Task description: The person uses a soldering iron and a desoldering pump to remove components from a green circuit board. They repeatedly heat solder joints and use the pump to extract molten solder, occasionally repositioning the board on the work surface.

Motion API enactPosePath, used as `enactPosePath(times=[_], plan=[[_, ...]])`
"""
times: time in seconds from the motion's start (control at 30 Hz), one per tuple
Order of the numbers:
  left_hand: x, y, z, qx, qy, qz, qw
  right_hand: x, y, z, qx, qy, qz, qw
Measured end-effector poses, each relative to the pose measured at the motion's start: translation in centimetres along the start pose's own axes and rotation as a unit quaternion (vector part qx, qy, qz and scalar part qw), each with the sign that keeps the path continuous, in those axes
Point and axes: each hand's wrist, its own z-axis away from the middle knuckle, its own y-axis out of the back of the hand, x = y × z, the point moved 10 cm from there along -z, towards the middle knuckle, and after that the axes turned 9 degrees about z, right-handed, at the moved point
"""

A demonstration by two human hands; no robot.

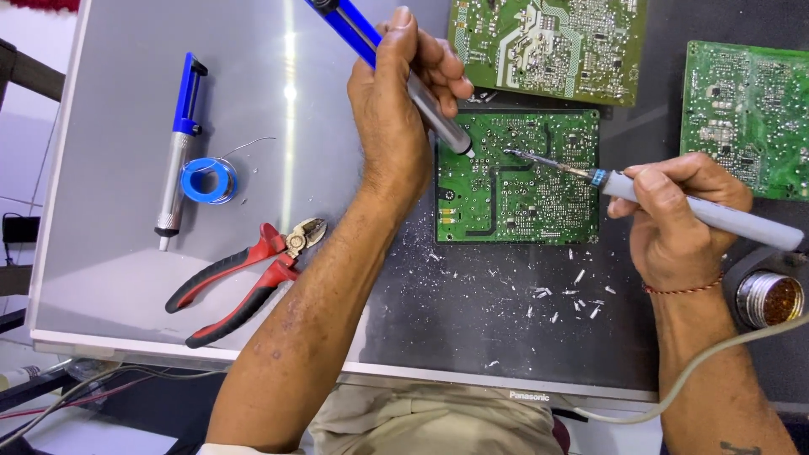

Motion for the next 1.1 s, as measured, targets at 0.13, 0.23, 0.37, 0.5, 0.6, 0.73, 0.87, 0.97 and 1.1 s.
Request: enactPosePath(times=[0.13, 0.23, 0.37, 0.5, 0.6, 0.73, 0.87, 0.97, 1.1], plan=[[0.1, -0.1, 0.1, -0.012, -0.004, -0.002, 1.000, -0.1, -0.2, 0.0, -0.009, 0.009, 0.001, 1.000], [0.1, -0.1, 0.1, -0.012, -0.005, 0.005, 1.000, -0.1, -0.1, 0.0, -0.004, 0.004, -0.003, 1.000], [0.0, -0.2, 0.2, -0.019, -0.008, 0.002, 1.000, 0.0, 0.1, 0.1, 0.002, 0.000, 0.012, 1.000], [0.1, -0.2, 0.2, -0.018, 0.001, 0.007, 1.000, -0.1, 0.1, 0.2, 0.010, 0.004, 0.014, 1.000], [0.3, -0.4, 0.2, -0.031, -0.004, 0.051, 0.998, -0.6, 0.0, 0.2, 0.006, 0.025, 0.018, 1.000], [0.7, -0.2, 0.1, -0.020, -0.006, 0.023, 1.000, 0.2, 0.5, 0.1, 0.021, 0.006, 0.021, 1.000], [1.1, -0.3, 0.3, -0.010, -0.019, -0.046, 0.999, -0.5, 0.0, 0.2, 0.011, 0.016, 0.028, 0.999], [1.4, -0.5, 0.3, -0.007, -0.024, -0.069, 0.997, -0.5, -0.1, 0.1, 0.010, 0.021, 0.031, 0.999], [1.0, -0.2, 0.3, 0.007, 0.002, -0.101, 0.995, 0.1, 0.3, 0.2, 0.023, 0.000, 0.018, 1.000]])
